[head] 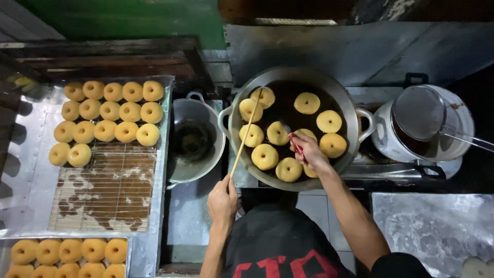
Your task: The person arranges fried doughnuts on a wire rack, then uses a wooden stick and a slotted spoon to flip and remove doughnuts from a pot of hot oil. They place the cooked doughnuts onto the rack and add raw doughnuts from a tray into the oil to continue frying.
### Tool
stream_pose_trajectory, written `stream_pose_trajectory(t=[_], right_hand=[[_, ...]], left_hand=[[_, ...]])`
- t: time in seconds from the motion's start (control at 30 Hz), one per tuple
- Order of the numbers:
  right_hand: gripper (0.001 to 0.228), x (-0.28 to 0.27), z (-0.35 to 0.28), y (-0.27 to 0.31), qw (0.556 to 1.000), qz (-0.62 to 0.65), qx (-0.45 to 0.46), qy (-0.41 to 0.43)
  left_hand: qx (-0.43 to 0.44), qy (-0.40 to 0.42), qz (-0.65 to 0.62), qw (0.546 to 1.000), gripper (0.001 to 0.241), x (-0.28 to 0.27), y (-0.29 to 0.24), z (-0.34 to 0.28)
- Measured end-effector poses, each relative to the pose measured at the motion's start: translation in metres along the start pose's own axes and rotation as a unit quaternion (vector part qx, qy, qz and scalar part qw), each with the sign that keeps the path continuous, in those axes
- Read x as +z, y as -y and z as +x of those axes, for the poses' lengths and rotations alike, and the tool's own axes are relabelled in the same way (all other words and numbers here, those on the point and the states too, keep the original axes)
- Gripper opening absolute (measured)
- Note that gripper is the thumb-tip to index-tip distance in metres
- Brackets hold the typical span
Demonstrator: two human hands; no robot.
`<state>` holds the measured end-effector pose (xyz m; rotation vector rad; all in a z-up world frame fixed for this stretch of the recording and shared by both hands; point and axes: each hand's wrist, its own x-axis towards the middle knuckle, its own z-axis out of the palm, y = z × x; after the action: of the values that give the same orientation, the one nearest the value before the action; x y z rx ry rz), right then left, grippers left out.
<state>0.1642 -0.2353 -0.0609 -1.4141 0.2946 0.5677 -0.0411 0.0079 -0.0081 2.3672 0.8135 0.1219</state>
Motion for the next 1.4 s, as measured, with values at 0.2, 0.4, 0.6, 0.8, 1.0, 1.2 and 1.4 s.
stream_pose_trajectory(t=[0.2,0.4,0.6,0.8,1.0,1.2,1.4], right_hand=[[0.026,0.012,-0.011,0.021,0.997,-0.018,-0.061,-0.050],[0.035,0.010,-0.024,0.033,0.996,-0.028,-0.059,-0.053],[0.056,0.010,-0.053,0.011,0.993,-0.110,0.015,0.040],[0.042,0.057,-0.118,0.034,0.950,-0.310,0.035,0.028],[0.050,0.065,-0.146,0.020,0.893,-0.450,0.003,0.034],[0.042,0.051,-0.175,0.016,0.971,-0.210,0.100,0.051],[0.043,0.033,-0.140,-0.029,0.974,-0.149,0.081,0.149]], left_hand=[[0.024,-0.039,-0.022,0.999,0.028,-0.001,0.011,0.001],[0.018,-0.058,-0.032,0.998,0.027,-0.003,0.018,0.000],[0.046,-0.047,-0.082,0.994,0.028,-0.014,0.035,-0.009],[0.030,-0.057,-0.090,0.994,0.027,-0.014,0.054,-0.035],[0.031,-0.051,-0.105,0.993,0.027,-0.005,0.058,-0.051],[0.008,-0.063,-0.112,0.992,0.028,-0.007,0.053,-0.065],[-0.036,-0.117,-0.161,0.979,0.028,-0.022,0.085,-0.065]])
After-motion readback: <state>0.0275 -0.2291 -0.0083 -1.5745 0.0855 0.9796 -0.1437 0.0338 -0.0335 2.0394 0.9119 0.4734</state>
